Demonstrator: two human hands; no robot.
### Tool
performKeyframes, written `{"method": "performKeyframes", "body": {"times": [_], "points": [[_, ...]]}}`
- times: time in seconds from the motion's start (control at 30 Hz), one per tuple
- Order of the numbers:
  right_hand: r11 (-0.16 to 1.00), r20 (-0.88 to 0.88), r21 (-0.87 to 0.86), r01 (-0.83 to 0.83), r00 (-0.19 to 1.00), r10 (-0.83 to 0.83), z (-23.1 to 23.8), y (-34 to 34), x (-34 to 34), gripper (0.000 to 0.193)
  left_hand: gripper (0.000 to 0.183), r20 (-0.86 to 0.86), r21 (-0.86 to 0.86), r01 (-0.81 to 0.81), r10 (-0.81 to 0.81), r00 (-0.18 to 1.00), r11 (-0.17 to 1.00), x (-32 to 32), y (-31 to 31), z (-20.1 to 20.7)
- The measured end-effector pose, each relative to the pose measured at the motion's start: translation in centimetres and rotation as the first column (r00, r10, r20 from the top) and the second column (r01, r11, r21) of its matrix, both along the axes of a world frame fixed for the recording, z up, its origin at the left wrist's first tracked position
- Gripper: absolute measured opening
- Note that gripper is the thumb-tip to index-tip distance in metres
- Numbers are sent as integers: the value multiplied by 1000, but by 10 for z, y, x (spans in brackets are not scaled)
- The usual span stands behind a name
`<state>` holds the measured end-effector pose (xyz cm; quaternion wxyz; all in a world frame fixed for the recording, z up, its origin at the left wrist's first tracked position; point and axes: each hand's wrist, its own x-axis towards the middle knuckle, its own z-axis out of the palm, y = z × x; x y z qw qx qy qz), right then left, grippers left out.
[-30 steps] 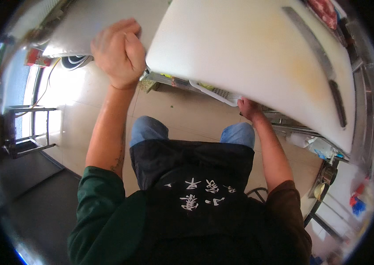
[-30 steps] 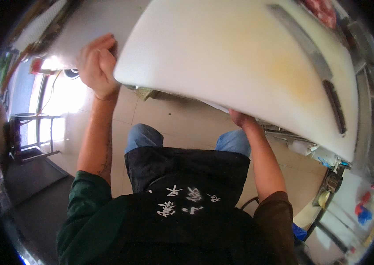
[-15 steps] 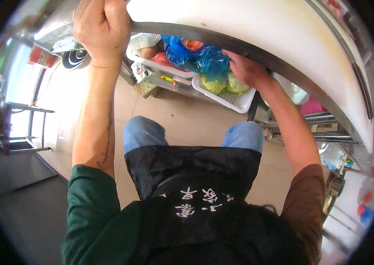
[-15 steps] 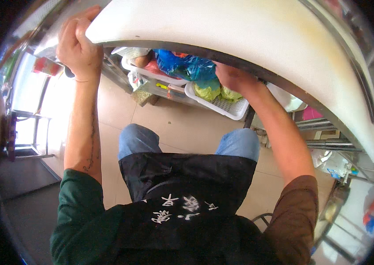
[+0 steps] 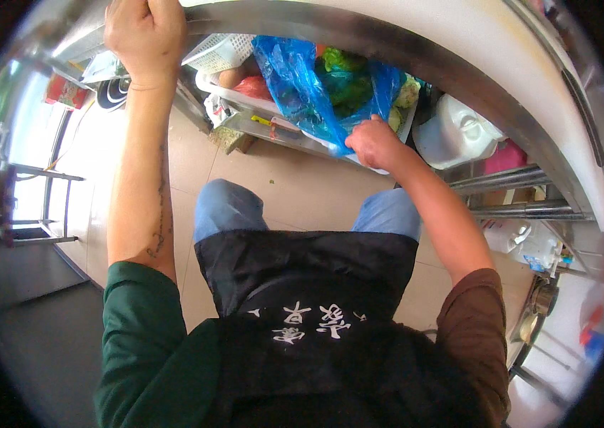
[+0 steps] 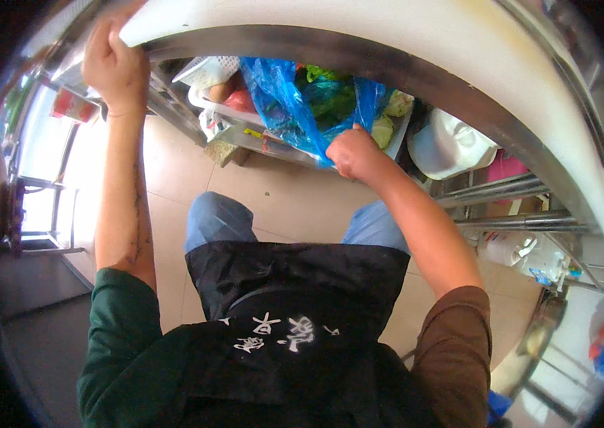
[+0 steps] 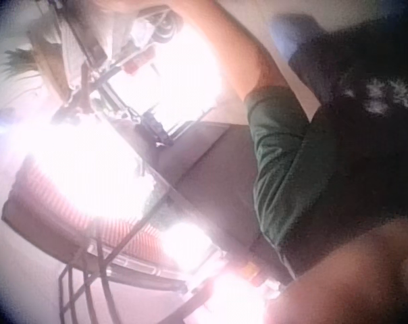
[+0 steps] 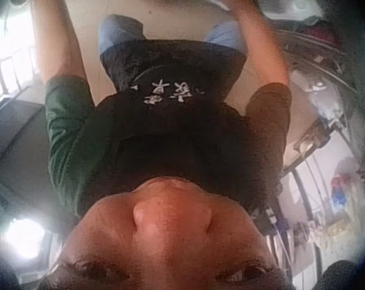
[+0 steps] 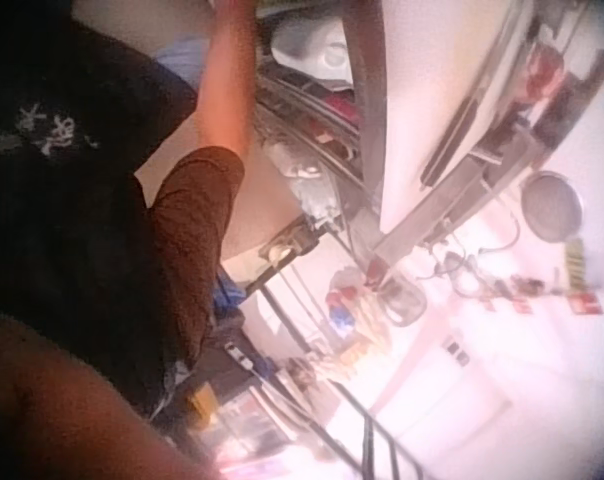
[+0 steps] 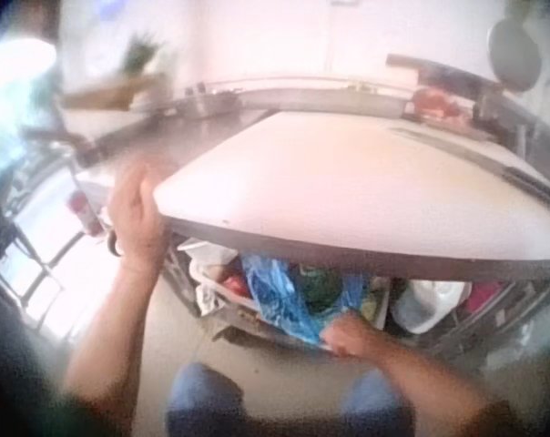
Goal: The person retrieves green and red peppers from a storage area, removes stems, and washes them in a sink. The person also handles green onions and a knife on a cutting board with raw meat nearby.
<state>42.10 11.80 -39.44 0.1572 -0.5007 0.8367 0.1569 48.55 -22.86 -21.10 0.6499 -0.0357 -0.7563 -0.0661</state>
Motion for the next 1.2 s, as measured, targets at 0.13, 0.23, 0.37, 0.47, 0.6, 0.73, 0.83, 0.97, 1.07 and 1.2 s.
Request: {"method": "performKeyframes", "body": {"times": [0.13, 0.23, 0.37, 0.47, 0.6, 0.73, 0.83, 0.97, 1.07, 1.2], "points": [[991, 60, -134, 17, 998, -9, 4, 16, 3, 22, 34, 37, 19, 31, -32, 999, 999, 1, -3, 0], [902, 226, -406, 146, 973, -56, 4, 13, -15, 28, 35, 74, 28, 32, -34, 997, 999, 2, 4, 2], [534, 177, -803, 264, 962, -210, 3, -19, -64, 34, 36, 115, 40, 27, -32, 993, 999, 8, 14, 2], [928, -206, -366, 75, 965, -160, -10, -51, -76, 32, 35, 133, 38, -24, 18, 991, 999, 21, 10, 0], [965, -324, -252, -79, 946, -7, -55, -58, -83, 28, 25, 57, 59, 36, -39, 998, 998, 19, 28, 9], [928, -192, -345, 140, 957, -216, -87, -82, -81, 35, 23, 44, 54, 22, -25, 999, 998, 11, 37, 7], [868, 4, -314, 385, 915, -404, -112, -62, -119, 50, 22, 21, 56, 75, -77, 997, 996, 4, 49, 11], [740, 25, -505, 445, 864, -502, -57, -59, -102, 50, 23, 63, 92, 35, -41, 997, 995, 15, 37, 11], [595, 76, -693, 407, 862, -502, -28, -13, -102, 46, 12, 6, 89, 87, -88, 996, 992, 24, 47, 6], [446, 168, -807, 387, 875, -455, 17, 28, -76, 50, 23, -141, 181, 297, -274, 951, 938, 52, 109, -50]]}}
